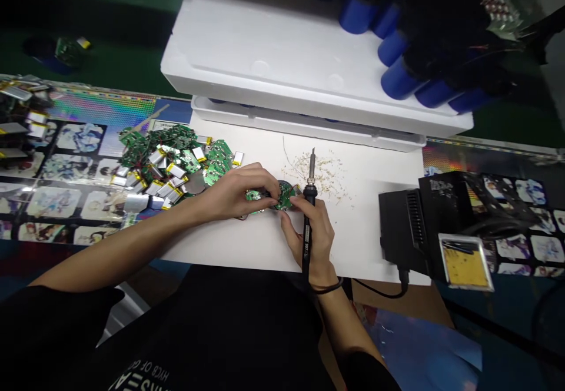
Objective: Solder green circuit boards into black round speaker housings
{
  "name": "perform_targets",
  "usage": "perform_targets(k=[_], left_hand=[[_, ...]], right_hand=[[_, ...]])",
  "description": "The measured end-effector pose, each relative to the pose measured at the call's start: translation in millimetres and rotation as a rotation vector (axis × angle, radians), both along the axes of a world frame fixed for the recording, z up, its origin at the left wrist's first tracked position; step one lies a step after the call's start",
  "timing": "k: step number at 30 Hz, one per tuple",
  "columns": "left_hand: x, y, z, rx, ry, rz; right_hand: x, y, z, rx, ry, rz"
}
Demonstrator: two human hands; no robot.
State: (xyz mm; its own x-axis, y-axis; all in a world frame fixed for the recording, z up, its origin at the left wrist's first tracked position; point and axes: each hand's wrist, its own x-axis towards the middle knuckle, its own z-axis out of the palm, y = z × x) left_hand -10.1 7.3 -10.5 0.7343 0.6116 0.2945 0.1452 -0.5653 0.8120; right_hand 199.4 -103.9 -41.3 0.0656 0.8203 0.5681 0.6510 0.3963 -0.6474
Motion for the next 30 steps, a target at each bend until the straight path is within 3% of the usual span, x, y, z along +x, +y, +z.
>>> perform_targets(k=[14,24,30], left_hand=[[7,-6,-7.3,-0.066,-0.075,0.017],[5,-8,-8.2,0.144,0.02,0.101],[8,-15,-4.7,0.041,-0.016,0.089]], right_hand=[[8,6,3.4,-0.018,-0.028,0.01],[7,6,5.8,-0.025,-0.035,0.007],[7,7,5.9,-0.006,-0.048,0.018]])
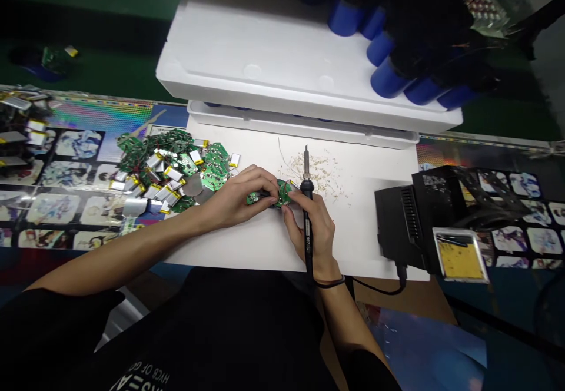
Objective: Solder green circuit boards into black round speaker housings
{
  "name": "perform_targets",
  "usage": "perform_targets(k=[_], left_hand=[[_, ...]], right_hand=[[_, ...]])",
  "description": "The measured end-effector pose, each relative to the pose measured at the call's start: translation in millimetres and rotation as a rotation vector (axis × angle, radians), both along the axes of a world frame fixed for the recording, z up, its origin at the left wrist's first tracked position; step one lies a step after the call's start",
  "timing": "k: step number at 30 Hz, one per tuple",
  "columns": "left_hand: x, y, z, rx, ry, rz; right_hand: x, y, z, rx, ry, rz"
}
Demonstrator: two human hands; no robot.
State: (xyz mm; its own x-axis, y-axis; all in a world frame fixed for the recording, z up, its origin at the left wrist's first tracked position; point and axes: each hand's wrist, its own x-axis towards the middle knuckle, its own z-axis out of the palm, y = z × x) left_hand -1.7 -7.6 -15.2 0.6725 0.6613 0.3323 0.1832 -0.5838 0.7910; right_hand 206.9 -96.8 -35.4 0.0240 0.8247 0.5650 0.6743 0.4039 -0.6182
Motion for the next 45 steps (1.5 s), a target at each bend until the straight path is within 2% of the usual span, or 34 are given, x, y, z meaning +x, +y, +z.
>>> perform_targets(k=[5,10,19,21,25,27,30,34,40,45], left_hand=[[-1,2,-0.7,0.049,0.027,-0.05],[-2,3,-0.8,-0.01,0.015,-0.057],[-3,5,-1.2,0.039,0.069,-0.091],[-3,5,-0.7,0.042,0.066,-0.091],[-3,5,0.7,0.036,0.052,-0.101],[-3,5,1.5,0.027,0.048,-0.108],[-2,6,2.7,0.016,0.05,-0.113],[-3,6,2.9,0.02,0.054,-0.114],[-3,6,2.0,0.017,0.041,-0.121],[-2,6,3.3,0.002,0.059,-0.112]], right_hand=[[0,-1,0.4,-0.005,-0.011,0.005],[-2,0,0.3,-0.002,0.0,-0.003],[3,-6,5.8,-0.053,0.018,0.013],[5,-8,11.0,-0.044,0.114,0.011],[12,-17,26.0,0.093,0.417,-0.076],[20,-26,32.9,0.077,0.456,-0.098],[33,-45,37.8,-0.012,0.401,-0.112],[45,-61,35.7,-0.042,0.291,-0.095],[41,-54,37.0,-0.037,0.101,-0.016],[41,-51,29.6,-0.008,0.088,-0.014]])
